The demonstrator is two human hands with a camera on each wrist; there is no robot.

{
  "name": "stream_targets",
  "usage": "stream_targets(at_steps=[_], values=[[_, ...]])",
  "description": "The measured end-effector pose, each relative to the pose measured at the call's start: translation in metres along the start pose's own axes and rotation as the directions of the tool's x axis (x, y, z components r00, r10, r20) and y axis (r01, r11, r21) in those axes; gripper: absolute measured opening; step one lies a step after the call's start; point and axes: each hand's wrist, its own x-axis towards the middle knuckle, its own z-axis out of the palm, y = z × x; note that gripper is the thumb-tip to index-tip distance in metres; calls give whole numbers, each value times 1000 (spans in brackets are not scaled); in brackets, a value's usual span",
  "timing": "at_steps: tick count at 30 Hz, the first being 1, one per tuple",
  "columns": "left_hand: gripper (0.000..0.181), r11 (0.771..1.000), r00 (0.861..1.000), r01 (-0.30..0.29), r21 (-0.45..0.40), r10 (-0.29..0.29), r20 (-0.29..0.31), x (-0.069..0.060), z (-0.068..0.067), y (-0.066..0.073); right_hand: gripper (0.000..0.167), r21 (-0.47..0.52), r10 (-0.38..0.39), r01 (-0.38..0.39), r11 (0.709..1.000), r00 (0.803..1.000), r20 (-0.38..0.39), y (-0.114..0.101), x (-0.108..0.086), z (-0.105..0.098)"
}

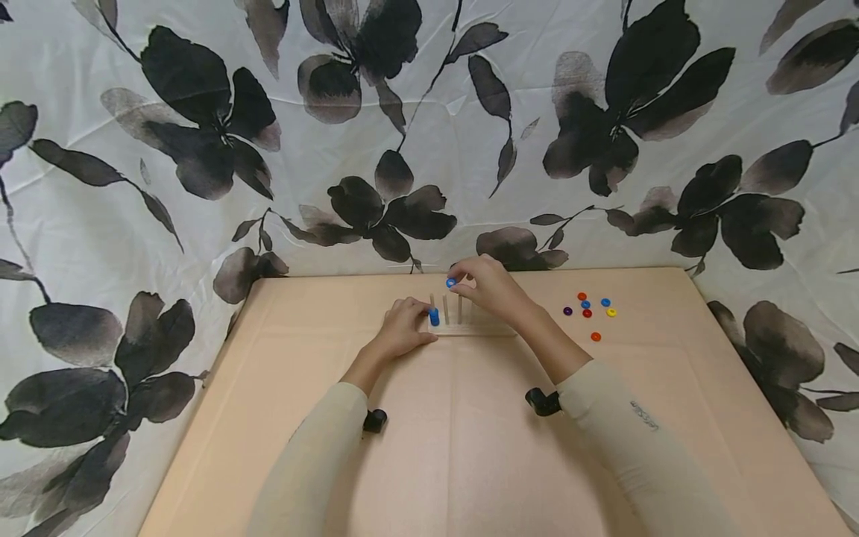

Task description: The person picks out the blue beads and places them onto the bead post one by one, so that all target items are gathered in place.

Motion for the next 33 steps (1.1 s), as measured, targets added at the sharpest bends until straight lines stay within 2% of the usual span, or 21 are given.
stream_targets(at_steps=[7,16,23,33], values=[[61,1000,1000,-12,1,12,-7,-3,-1,-1,20,-58,-39,40,998,999,17,-13,5,13],[59,1000,1000,-20,3,20,-1,-8,-2,-2,21,-102,-27,34,994,997,69,-26,7,26],[61,998,998,-59,4,59,-7,-9,1,-4,16,-133,-57,63,989,997,50,-24,3,35],[62,998,999,-53,17,53,-9,-11,0,-5,17,-134,-46,53,990,998,54,-24,1,41]])
